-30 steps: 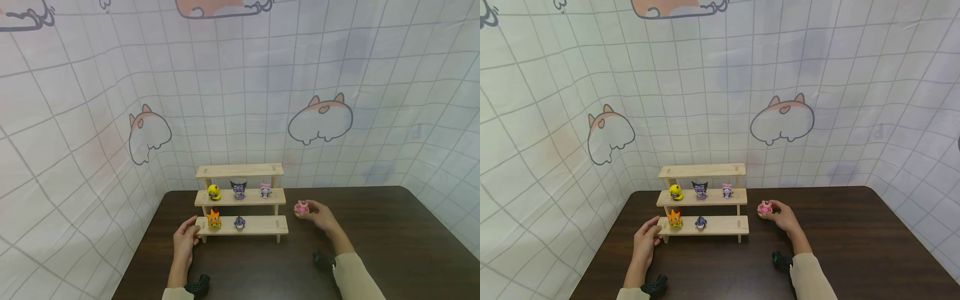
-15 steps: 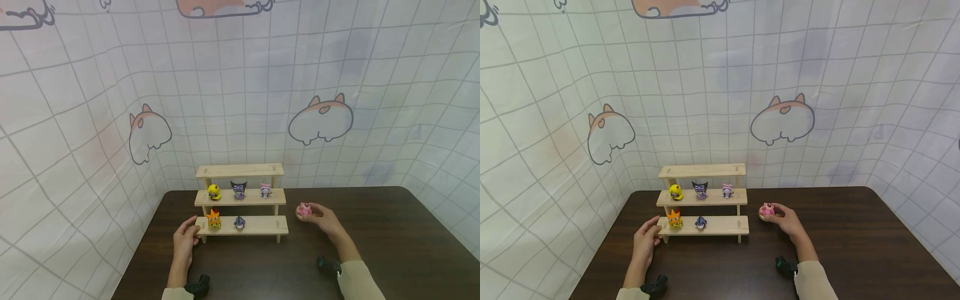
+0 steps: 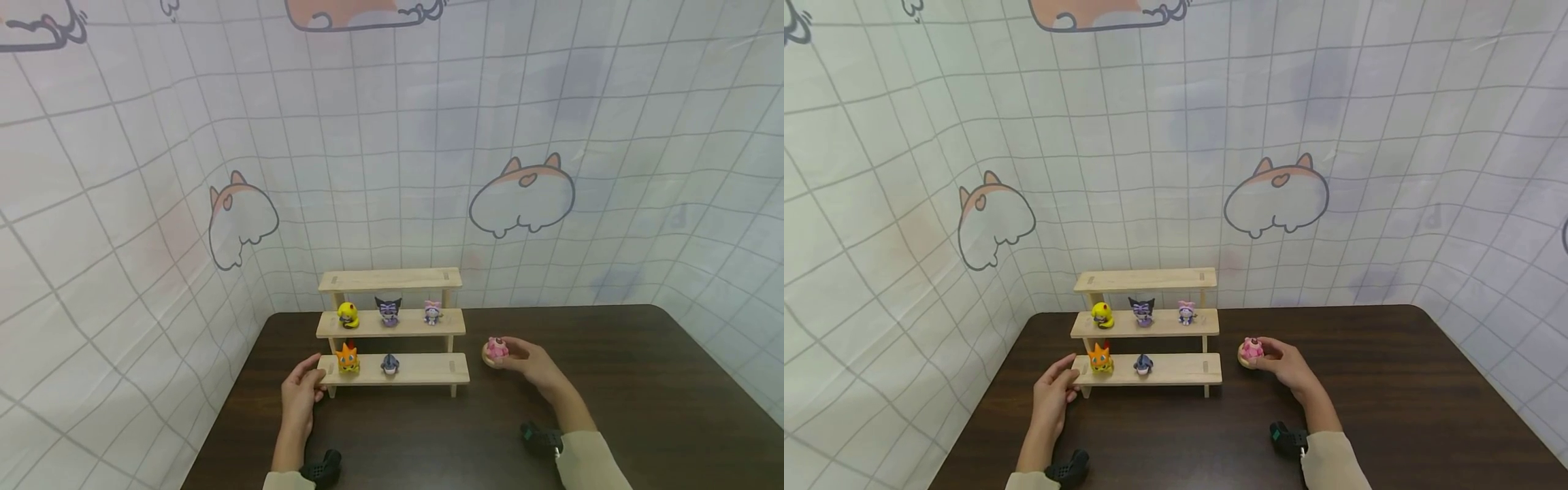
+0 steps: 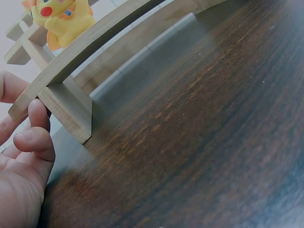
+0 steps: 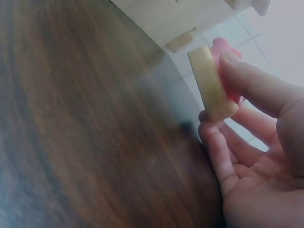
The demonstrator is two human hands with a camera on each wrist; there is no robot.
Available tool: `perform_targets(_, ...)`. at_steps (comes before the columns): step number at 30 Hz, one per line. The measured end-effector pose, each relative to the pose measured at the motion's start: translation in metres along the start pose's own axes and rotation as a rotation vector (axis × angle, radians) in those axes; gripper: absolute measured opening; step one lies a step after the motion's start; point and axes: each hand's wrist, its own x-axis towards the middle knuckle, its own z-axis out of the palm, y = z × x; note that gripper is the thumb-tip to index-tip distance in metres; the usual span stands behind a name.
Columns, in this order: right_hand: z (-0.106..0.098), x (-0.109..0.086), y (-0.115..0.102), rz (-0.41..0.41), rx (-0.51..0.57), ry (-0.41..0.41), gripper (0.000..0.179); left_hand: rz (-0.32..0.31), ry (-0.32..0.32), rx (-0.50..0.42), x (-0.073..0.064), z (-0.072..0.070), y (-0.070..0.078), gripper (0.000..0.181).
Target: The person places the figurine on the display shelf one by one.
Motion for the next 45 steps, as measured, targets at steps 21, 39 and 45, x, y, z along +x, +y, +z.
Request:
perform_targets(21,-0.016,-0.010,-0.025,-0.044,0.024,-0.036,0.070,-0.025,-0.022,0.008,0.005,-0.003,-0.004,0.047)
perform_targets(39,-0.006,-0.029,-0.083,-0.236,0.021,-0.090,0.060,0.009,0.000,0.005,0.003,-0.001,-0.004,0.044)
perform_targets(45,0.008,-0.029,-0.094,-0.257,0.003,-0.109,0.061,0.027,0.001,0.001,0.002,0.000,-0.004,0.044)
